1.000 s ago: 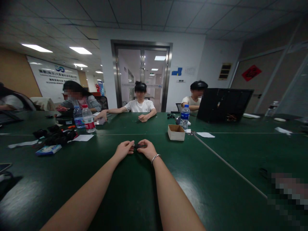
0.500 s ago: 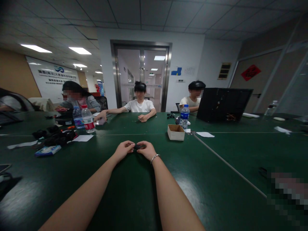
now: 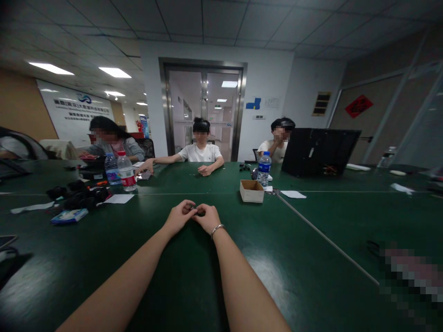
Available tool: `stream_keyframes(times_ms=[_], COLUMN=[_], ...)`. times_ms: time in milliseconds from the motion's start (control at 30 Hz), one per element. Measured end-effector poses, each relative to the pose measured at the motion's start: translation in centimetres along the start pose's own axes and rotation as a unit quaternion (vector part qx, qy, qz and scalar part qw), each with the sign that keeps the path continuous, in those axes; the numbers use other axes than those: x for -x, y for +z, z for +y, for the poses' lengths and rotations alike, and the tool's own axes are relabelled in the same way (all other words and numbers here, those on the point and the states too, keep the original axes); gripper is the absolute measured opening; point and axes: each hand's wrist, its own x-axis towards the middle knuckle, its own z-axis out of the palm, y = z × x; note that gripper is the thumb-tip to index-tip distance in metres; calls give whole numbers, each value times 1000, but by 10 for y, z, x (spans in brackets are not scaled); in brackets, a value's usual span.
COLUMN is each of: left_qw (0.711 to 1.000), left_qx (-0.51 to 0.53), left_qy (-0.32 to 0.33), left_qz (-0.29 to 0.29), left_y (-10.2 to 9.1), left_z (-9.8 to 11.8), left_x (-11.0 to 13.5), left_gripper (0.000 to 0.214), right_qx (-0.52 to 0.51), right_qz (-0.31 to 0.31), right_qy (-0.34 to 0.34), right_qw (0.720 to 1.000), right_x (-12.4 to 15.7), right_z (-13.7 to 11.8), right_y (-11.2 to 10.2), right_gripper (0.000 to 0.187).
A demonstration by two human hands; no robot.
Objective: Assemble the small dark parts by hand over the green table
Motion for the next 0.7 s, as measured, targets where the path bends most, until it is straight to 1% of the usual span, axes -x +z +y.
stream_keyframes(times_ms=[100,233,333,467,567,633,700], left_qw=[1000,998,997,994,988,984,982], left_qx=[-13,-54,-61,-64,-80,-101,-124], left_qy=[-5,-9,-34,-88,-112,-118,-93], left_qz=[-8,-17,-14,-28,-63,-93,-110], left_y=[4,10,12,10,3,-5,-15], left_z=[6,11,12,8,8,19,42], left_x=[2,4,6,7,8,12,21], left_gripper=[23,21,25,27,28,31,33], right_qx=[1,-68,-124,-162,-167,-166,-157], right_qz=[1,-18,-30,-48,-62,-70,-84], right_qy=[21,66,101,104,93,87,85], right_qw=[1000,995,987,980,980,980,980], right_x=[3,7,12,17,21,28,40], right_z=[-2,-2,-3,-4,-8,-13,-20], right_y=[-1,0,0,0,-1,-4,-14], right_gripper=[19,22,24,27,27,28,29])
